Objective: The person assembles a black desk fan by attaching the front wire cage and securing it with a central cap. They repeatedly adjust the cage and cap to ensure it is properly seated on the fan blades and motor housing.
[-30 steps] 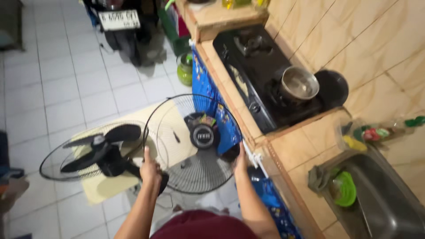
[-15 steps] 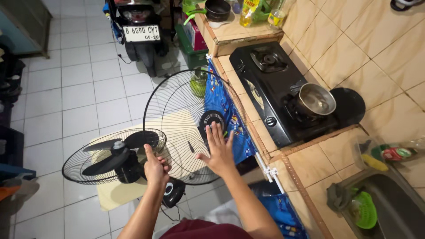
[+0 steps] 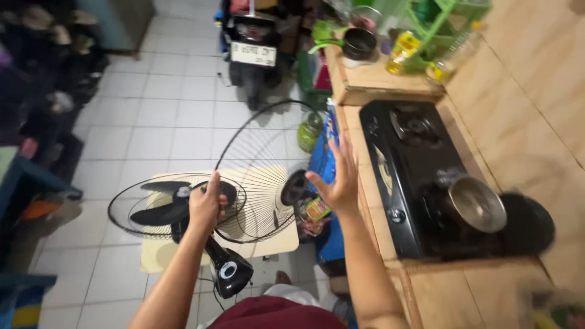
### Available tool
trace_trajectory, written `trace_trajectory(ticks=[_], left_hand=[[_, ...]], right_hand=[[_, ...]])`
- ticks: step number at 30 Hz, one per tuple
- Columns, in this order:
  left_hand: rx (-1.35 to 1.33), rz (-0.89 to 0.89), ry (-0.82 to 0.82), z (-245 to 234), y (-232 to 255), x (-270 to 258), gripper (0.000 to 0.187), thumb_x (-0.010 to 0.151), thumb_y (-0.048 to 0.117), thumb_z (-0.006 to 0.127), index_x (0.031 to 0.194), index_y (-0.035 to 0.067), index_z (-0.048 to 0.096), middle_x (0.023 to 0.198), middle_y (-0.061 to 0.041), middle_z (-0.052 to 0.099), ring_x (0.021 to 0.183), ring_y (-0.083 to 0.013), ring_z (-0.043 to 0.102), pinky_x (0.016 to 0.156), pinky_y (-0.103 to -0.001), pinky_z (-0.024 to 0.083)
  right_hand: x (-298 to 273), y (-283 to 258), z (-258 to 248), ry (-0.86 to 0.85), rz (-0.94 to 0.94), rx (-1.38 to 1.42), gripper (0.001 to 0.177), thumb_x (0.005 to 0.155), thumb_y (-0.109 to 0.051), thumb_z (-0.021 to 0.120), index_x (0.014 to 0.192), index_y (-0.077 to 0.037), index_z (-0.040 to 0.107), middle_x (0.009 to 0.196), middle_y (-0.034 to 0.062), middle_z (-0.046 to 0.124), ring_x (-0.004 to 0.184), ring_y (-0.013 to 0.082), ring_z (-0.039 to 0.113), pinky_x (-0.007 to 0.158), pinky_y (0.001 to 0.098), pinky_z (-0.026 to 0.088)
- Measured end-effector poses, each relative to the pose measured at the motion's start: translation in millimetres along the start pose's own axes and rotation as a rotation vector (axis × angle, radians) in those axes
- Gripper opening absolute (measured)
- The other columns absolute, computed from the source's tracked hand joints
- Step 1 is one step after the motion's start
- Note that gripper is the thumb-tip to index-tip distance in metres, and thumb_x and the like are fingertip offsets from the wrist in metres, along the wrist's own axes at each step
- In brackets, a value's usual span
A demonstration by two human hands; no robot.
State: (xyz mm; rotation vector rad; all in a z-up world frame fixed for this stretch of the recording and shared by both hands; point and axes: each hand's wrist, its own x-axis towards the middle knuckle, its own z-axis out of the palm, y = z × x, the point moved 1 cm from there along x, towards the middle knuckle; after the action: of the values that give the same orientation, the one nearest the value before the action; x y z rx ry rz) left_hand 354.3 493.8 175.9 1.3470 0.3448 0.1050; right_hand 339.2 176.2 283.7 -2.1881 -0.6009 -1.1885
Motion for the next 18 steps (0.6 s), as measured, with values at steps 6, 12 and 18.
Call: trace_trajectory(ticks=[6, 12, 18], left_hand=[[0.363, 0.025, -0.088, 32.3, 76.4, -16.7, 0.055, 0.089, 0.052, 0.070, 0.064, 0.004, 0.062, 0.054, -0.005, 0.059, 0.040, -0.0149, 0.050, 0.035, -0.030, 0.038], [0.606, 0.120, -0.107, 31.5, 127.3, -38.6, 0.043, 0.087, 0.044, 0.079, 0.086, 0.002, 0.077, 0.067, -0.007, 0.064, 0.055, -0.0141, 0.054, 0.048, -0.029, 0.044], [0.543, 0.646, 0.163, -68.6, 112.8, -35.3, 0.048, 0.094, 0.037, 0.067, 0.131, 0.007, 0.068, 0.123, -0.007, 0.069, 0.107, -0.0137, 0.066, 0.090, -0.028, 0.055]], right_hand=[[123.5, -20.3, 20.2, -0.366, -0.464, -0.095, 0.080, 0.069, -0.070, 0.075, 0.117, -0.008, 0.065, 0.119, 0.0119, 0.068, 0.114, 0.0338, 0.062, 0.095, 0.0589, 0.039], [133.4, 32.9, 55.1, -0.828, 0.011, 0.463, 0.042, 0.084, -0.043, 0.082, 0.071, -0.006, 0.065, 0.057, 0.0002, 0.053, 0.051, 0.0126, 0.048, 0.048, 0.0302, 0.037], [125.3, 129.4, 112.1, -0.818, 0.583, 1.034, 0.029, 0.100, -0.032, 0.069, 0.083, -0.010, 0.063, 0.056, -0.0090, 0.041, 0.043, 0.0007, 0.032, 0.039, 0.0201, 0.021]])
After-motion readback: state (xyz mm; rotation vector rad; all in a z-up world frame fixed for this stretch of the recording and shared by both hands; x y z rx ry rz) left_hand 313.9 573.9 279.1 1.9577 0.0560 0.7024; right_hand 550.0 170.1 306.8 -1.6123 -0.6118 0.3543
